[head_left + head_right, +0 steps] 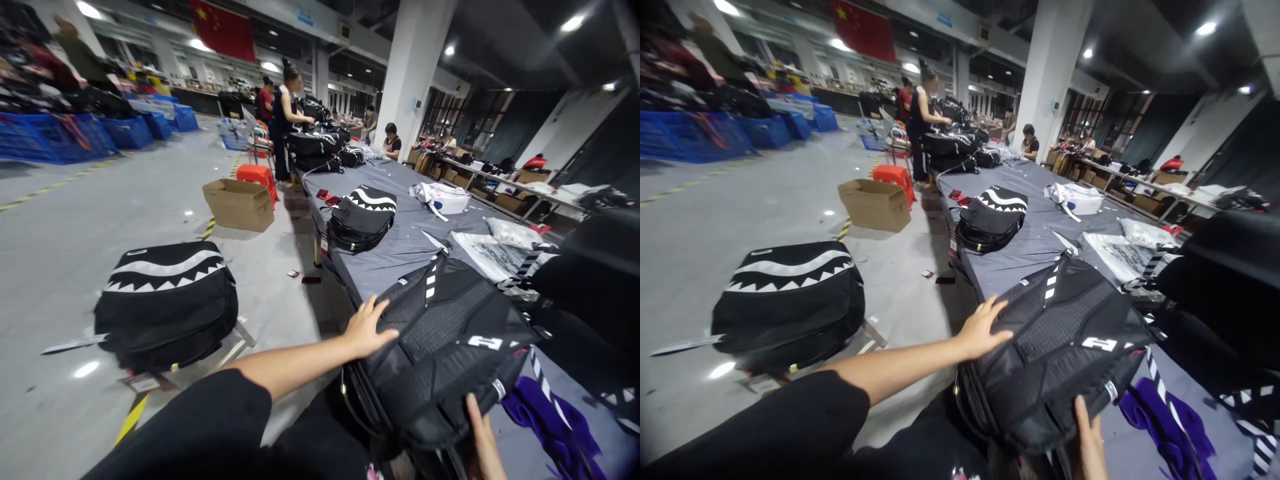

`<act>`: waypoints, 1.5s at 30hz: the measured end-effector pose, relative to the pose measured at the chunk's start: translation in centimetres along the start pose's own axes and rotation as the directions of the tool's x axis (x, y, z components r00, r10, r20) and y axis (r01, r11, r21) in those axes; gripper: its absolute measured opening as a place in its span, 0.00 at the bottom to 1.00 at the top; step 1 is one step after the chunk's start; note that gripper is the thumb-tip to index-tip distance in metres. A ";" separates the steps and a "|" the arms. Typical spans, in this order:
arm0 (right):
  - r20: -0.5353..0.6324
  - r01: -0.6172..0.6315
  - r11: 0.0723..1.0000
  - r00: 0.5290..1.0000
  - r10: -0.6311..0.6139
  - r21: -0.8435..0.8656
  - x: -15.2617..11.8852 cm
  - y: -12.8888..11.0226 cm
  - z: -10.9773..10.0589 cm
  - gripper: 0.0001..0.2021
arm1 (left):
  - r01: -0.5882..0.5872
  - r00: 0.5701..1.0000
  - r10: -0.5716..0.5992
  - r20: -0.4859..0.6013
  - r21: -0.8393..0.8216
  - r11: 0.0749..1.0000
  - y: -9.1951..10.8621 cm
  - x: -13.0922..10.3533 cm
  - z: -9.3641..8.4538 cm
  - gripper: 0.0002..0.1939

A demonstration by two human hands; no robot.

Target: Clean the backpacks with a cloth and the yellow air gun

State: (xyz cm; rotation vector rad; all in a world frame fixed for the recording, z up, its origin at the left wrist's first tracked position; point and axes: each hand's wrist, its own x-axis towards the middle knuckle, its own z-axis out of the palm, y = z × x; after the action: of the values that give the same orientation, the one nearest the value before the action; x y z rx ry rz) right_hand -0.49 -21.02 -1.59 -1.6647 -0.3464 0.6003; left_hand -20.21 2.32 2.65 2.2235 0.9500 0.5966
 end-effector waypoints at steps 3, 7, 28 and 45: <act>-0.091 -0.096 0.995 0.991 0.096 0.009 -1.9 0.9 -1.1 0.48 | -0.114 0.993 0.115 -0.011 0.082 0.990 -2.2 -5.2 3.8 0.40; -0.222 -0.029 0.963 0.975 -0.033 -0.268 -4.0 1.1 -2.4 0.44 | -0.497 0.862 0.507 0.015 0.220 0.839 -3.3 -10.0 5.3 0.35; -0.303 -0.008 0.969 0.951 -0.068 -0.246 -5.9 2.2 -2.3 0.41 | -0.948 0.192 0.950 0.247 0.296 0.115 16.4 6.5 6.2 0.22; -0.329 0.082 0.982 0.935 -0.135 -0.171 -4.9 3.9 -2.0 0.32 | -0.996 -0.075 0.947 0.313 0.013 -0.083 14.9 4.8 10.1 0.17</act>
State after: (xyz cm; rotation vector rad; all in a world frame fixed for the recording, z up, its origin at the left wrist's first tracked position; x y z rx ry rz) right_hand -3.84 -26.01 -4.29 -1.8480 -0.2359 0.1983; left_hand -3.99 -5.81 6.88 2.8265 -1.1981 0.8051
